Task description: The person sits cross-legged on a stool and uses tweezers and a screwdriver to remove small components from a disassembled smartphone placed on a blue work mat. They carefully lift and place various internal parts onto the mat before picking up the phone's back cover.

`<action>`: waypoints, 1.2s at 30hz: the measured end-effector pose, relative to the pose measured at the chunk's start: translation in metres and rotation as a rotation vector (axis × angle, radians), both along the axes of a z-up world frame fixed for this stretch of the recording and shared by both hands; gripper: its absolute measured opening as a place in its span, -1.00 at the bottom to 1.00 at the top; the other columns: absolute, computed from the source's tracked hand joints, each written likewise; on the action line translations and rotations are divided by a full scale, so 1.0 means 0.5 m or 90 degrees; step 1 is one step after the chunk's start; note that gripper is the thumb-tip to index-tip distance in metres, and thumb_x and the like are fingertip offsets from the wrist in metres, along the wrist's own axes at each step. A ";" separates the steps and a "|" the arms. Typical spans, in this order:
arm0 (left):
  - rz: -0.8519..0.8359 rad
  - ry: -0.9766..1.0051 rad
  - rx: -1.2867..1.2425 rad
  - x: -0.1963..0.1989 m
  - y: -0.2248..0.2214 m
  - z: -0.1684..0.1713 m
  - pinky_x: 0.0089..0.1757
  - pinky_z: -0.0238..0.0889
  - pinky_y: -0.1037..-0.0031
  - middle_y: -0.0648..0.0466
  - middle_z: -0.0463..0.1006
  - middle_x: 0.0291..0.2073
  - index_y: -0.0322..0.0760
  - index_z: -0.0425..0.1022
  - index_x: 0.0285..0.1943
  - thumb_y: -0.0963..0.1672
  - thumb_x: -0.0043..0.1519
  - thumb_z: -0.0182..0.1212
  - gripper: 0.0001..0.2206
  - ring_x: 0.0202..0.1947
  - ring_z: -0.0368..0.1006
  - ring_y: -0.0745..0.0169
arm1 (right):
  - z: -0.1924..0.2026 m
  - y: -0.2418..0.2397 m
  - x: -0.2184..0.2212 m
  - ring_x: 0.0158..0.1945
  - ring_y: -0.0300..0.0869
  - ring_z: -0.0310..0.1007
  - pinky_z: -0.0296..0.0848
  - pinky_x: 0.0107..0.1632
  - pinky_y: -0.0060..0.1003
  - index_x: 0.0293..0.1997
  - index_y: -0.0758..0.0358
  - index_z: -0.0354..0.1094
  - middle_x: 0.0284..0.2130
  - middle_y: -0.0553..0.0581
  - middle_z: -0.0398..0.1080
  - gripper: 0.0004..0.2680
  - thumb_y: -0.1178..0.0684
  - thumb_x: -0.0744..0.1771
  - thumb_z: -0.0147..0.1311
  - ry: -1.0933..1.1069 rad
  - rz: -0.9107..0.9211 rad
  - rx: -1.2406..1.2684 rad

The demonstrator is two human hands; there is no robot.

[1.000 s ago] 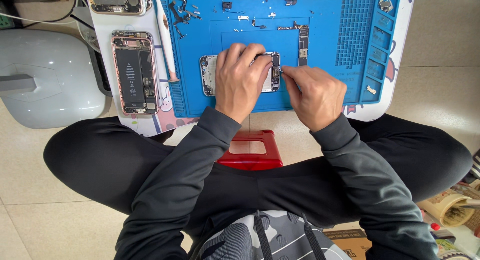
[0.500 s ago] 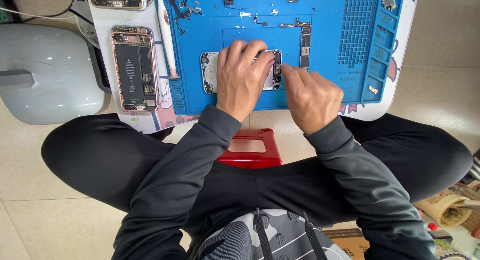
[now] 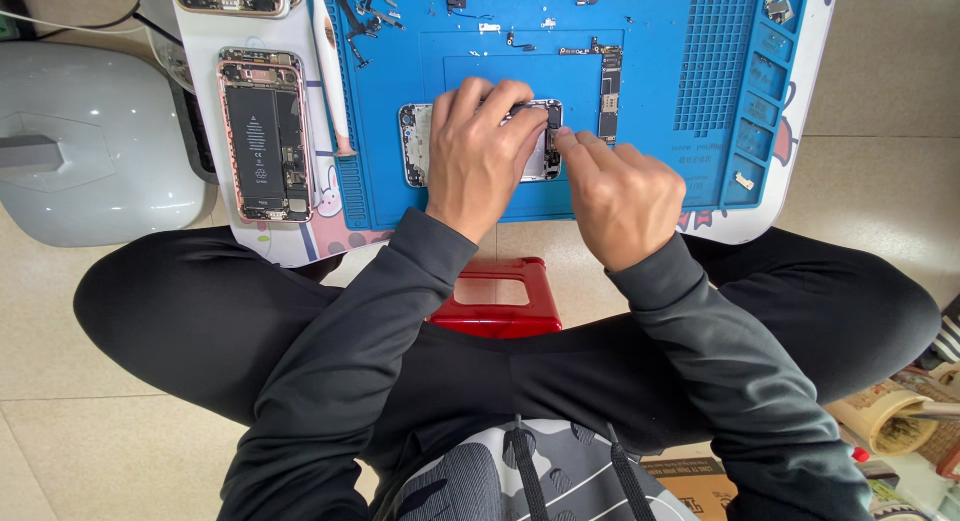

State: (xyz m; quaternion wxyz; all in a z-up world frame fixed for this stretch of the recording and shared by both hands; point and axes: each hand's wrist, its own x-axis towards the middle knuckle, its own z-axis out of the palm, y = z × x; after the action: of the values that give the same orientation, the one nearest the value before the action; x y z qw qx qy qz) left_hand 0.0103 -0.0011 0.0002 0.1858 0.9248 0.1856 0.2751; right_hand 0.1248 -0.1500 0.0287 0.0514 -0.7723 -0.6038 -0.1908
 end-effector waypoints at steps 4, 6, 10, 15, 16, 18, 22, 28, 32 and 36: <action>-0.025 0.014 0.006 -0.006 0.009 0.011 -0.15 0.22 0.19 0.11 0.50 -0.06 -0.21 0.67 -0.10 -0.20 0.32 0.40 -0.96 -0.09 0.34 0.02 | 0.007 0.003 0.008 -0.52 -0.16 0.38 0.16 -0.56 -0.28 -0.01 0.01 0.62 -0.23 -0.10 0.64 -0.88 0.17 0.42 0.22 0.080 0.007 0.005; -0.052 0.049 -0.010 -0.011 0.017 0.015 -0.04 0.29 0.33 0.22 0.45 -0.13 -0.11 0.65 -0.13 -0.18 0.36 0.30 -0.94 -0.06 0.40 0.20 | 0.025 0.009 0.006 -0.46 -0.30 0.53 0.43 -0.49 -0.51 -0.06 -0.05 0.61 -0.31 -0.07 0.62 -0.95 0.06 0.43 0.27 0.090 -0.031 -0.067; -0.081 0.036 -0.041 -0.009 0.044 0.020 -0.11 0.35 0.37 0.19 0.51 -0.17 -0.15 0.68 -0.19 -0.20 0.36 0.31 -0.91 -0.12 0.43 0.22 | 0.031 0.010 0.008 -0.47 -0.28 0.55 0.45 -0.49 -0.49 -0.07 -0.06 0.61 -0.32 -0.06 0.63 -0.95 0.07 0.43 0.25 0.110 -0.033 -0.069; -0.123 0.027 -0.049 -0.007 0.061 0.009 -0.20 0.40 0.36 0.22 0.53 -0.21 -0.10 0.68 -0.22 -0.17 0.35 0.33 -0.91 -0.20 0.43 0.21 | 0.027 0.010 0.009 -0.49 -0.31 0.54 0.43 -0.51 -0.50 -0.10 -0.09 0.60 -0.32 -0.09 0.62 -0.95 0.06 0.42 0.25 0.108 -0.041 -0.068; -0.124 0.028 -0.049 -0.007 0.058 0.009 -0.20 0.40 0.36 0.22 0.53 -0.21 -0.10 0.68 -0.22 -0.17 0.35 0.33 -0.91 -0.20 0.43 0.21 | 0.027 0.007 0.007 -0.49 -0.31 0.54 0.43 -0.51 -0.50 -0.10 -0.09 0.60 -0.32 -0.09 0.62 -0.95 0.06 0.42 0.25 0.109 -0.042 -0.068; -0.120 0.032 -0.026 -0.003 0.057 0.012 -0.21 0.39 0.35 0.22 0.52 -0.22 -0.09 0.67 -0.22 -0.15 0.35 0.32 -0.91 -0.22 0.42 0.19 | 0.027 0.007 0.007 -0.49 -0.29 0.53 0.46 -0.50 -0.47 -0.09 -0.08 0.59 -0.31 -0.09 0.62 -0.95 0.05 0.43 0.23 0.098 -0.046 -0.061; -0.094 0.063 0.022 -0.002 0.040 0.010 -0.27 0.33 0.42 0.25 0.47 -0.24 -0.08 0.66 -0.23 -0.15 0.34 0.31 -0.91 -0.26 0.36 0.26 | 0.021 -0.002 0.007 -0.47 -0.29 0.53 0.48 -0.48 -0.47 -0.05 -0.06 0.59 -0.30 -0.08 0.61 -0.94 0.05 0.42 0.23 0.108 -0.030 -0.068; -0.102 0.062 -0.072 0.002 0.056 0.037 -0.26 0.33 0.36 0.25 0.45 -0.29 -0.12 0.68 -0.22 -0.17 0.36 0.29 -0.90 -0.28 0.38 0.20 | 0.023 0.001 0.011 -0.45 -0.29 0.53 0.50 -0.46 -0.45 -0.04 -0.11 0.56 -0.27 -0.12 0.60 -0.93 0.03 0.42 0.19 0.060 -0.019 -0.069; -0.106 0.057 -0.133 0.001 0.059 0.023 -0.27 0.35 0.32 0.24 0.46 -0.32 -0.13 0.67 -0.24 -0.15 0.35 0.29 -0.90 -0.29 0.40 0.13 | 0.025 -0.004 0.009 -0.41 -0.32 0.56 0.51 -0.45 -0.51 0.01 -0.10 0.55 -0.26 -0.13 0.59 -0.89 0.05 0.40 0.20 0.066 -0.006 -0.088; -0.108 0.061 -0.135 0.003 0.064 0.026 -0.26 0.37 0.30 0.24 0.46 -0.33 -0.11 0.68 -0.23 -0.15 0.36 0.29 -0.89 -0.30 0.39 0.12 | 0.028 0.001 0.005 -0.40 -0.31 0.55 0.52 -0.43 -0.51 0.03 -0.08 0.54 -0.25 -0.11 0.59 -0.88 0.06 0.40 0.19 0.064 -0.011 -0.098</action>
State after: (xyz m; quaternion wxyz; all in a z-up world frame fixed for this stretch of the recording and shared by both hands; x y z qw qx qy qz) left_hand 0.0117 0.0310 0.0134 0.2957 0.9246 0.1438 0.1926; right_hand 0.1274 -0.1494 0.0425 0.0203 -0.7874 -0.6070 -0.1055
